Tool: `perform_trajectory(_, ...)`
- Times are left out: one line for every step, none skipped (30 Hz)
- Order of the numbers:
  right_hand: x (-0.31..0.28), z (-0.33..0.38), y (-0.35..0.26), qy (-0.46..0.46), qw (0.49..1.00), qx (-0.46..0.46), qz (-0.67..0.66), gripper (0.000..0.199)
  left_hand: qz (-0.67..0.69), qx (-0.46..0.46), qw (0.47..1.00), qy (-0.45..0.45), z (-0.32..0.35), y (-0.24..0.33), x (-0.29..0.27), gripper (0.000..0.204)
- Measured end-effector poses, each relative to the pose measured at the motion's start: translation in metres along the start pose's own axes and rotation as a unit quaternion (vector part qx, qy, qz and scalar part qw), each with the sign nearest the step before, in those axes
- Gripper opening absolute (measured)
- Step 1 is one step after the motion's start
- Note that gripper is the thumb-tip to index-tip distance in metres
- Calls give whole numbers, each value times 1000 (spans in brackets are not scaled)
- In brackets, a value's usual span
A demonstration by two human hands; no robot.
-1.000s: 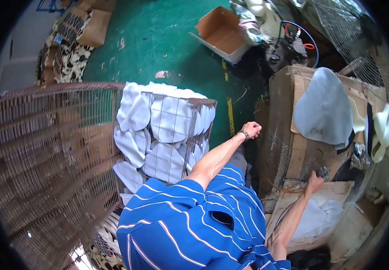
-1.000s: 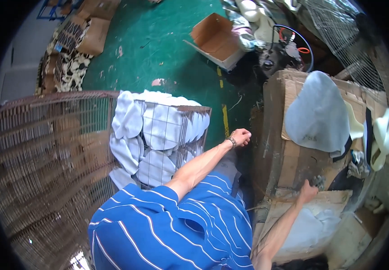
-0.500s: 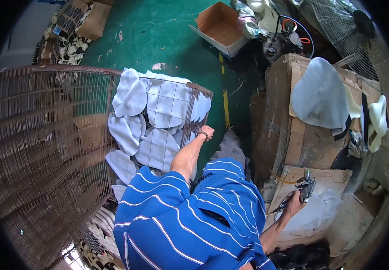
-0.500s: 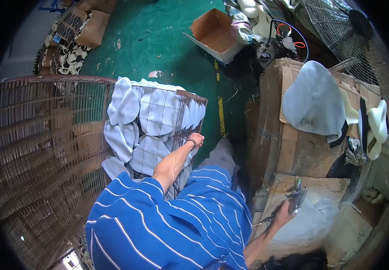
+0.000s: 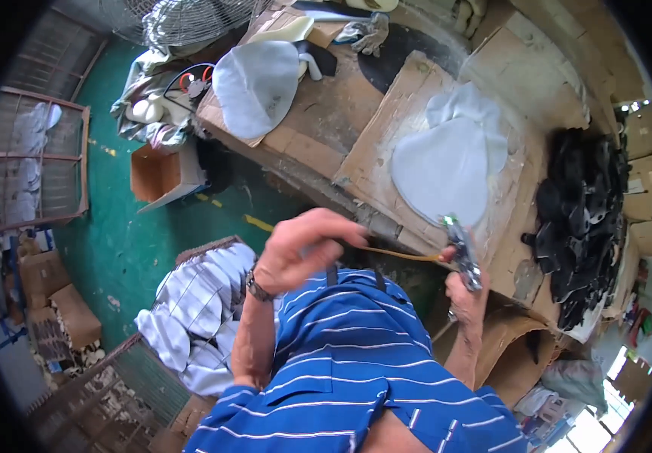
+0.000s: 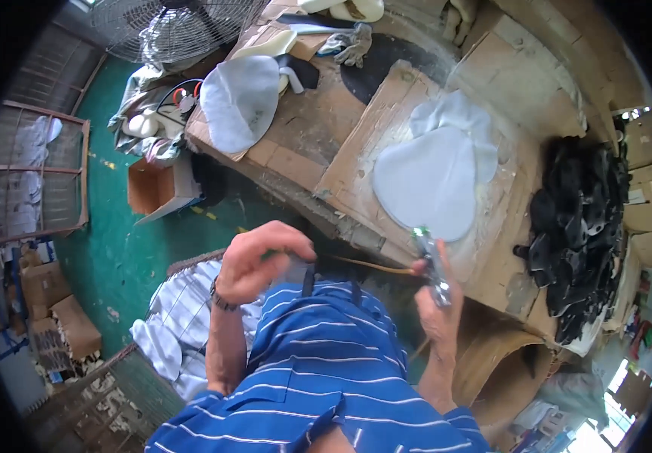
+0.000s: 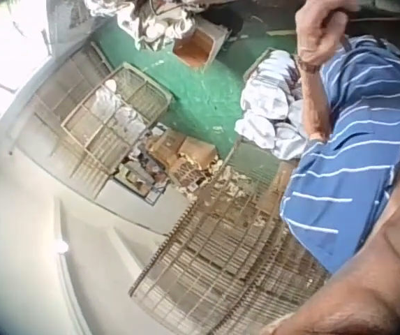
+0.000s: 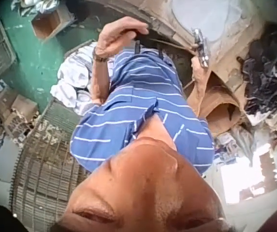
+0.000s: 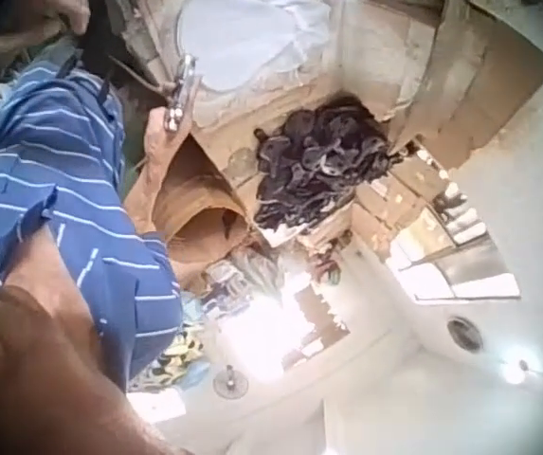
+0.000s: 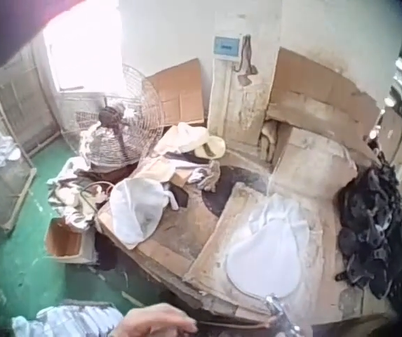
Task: Applying adhesive to fabric components using a spray gun and organizing them on a rack for drying.
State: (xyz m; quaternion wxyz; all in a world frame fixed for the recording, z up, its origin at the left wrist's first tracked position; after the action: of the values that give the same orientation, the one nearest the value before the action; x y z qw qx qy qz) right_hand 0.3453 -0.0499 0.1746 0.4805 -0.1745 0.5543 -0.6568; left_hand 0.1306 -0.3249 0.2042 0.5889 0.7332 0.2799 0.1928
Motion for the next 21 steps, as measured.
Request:
perform_trajectory(-18, 13, 7, 3, 999, -28, -17, 82, 11, 82, 995, -64, -27, 49, 22, 29)
perform_trajectory(-33, 20, 11, 19, 999, -23, -30, 81, 25, 193, 974, -114, -53, 81, 45, 29)
perform_trajectory(-49, 34, 12, 43, 998, -12, -37, 81, 38, 261, 942, -206, -71, 97, 67, 36)
perform_trajectory(-63, 39, 29, 46, 994, -11, -98, 81, -1, 281, 937, -208, -77, 126, 86, 35)
perform_trajectory(-77, 46, 47, 64, 986, -5, -153, 81, -26, 306, 927, -217, -79, 144, 105, 34)
perform_trajectory(-85, 50, 19, 32, 997, -53, -43, 81, -19, 300, 927, -223, -78, 152, 113, 34)
perform_trajectory(-92, 55, 16, 40, 997, -44, -44, 81, -44, 293, 931, -211, -76, 158, 119, 32)
perform_trajectory(-87, 40, 5, -10, 996, -72, -42, 81, -122, 272, 939, -171, -61, 179, 128, 30)
perform_trajectory(-91, 53, -8, 28, 997, -70, -18, 81, -123, 280, 935, -177, -66, 181, 130, 28)
perform_trajectory(-109, 70, 14, 58, 996, -71, -18, 79, -122, 287, 933, -182, -72, 180, 131, 26)
perform_trajectory(-118, 76, 17, 84, 995, -57, -14, 79, -133, 288, 931, -179, -76, 176, 133, 24)
perform_trajectory(-119, 78, 13, 75, 995, -68, -2, 78, -161, 292, 927, -173, -73, 180, 133, 23)
perform_trajectory(-119, 81, 10, 69, 994, -79, 12, 76, -186, 299, 921, -168, -69, 183, 131, 21)
perform_trajectory(-118, 83, 16, 76, 994, -82, -8, 74, -172, 247, 932, -204, -67, 175, 119, 8)
perform_trajectory(-114, 83, 16, 68, 993, -98, 3, 75, -186, 301, 931, -84, -59, 154, 123, 16)
perform_trajectory(-113, 88, 12, 72, 993, -97, 7, 76, -230, 180, 954, -60, -58, 139, 122, 18)
perform_trajectory(-114, 97, 13, 92, 992, -86, 15, 77, -261, 59, 962, -50, -62, 110, 120, 28)
perform_trajectory(-115, 106, 12, 93, 992, -86, 24, 80, -256, -12, 954, -154, -68, 57, 101, 38)
perform_trajectory(-114, 113, 7, 88, 992, -88, 25, 81, -267, -83, 949, -147, -60, 7, 87, 42)
perform_trajectory(-112, 118, 3, 86, 992, -86, 31, 81, -329, -126, 929, -112, -41, -57, 68, 41)
perform_trajectory(-109, 122, -3, 82, 993, -82, 38, 81, -445, -127, 880, -113, -15, -123, 44, 38)
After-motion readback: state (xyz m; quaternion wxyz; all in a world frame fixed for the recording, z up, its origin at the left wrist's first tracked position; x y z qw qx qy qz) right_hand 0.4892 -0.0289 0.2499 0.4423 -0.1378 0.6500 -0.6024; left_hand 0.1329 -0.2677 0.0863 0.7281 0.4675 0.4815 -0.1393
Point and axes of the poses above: each hand's wrist, its own z-axis away from the middle knuckle, its own x-axis out of the palm, y = z × x, the point moved 2 cm from there along -z, towards the middle knuckle, and after that the axes turned 3 degrees about -x, right-handed, at the moved point
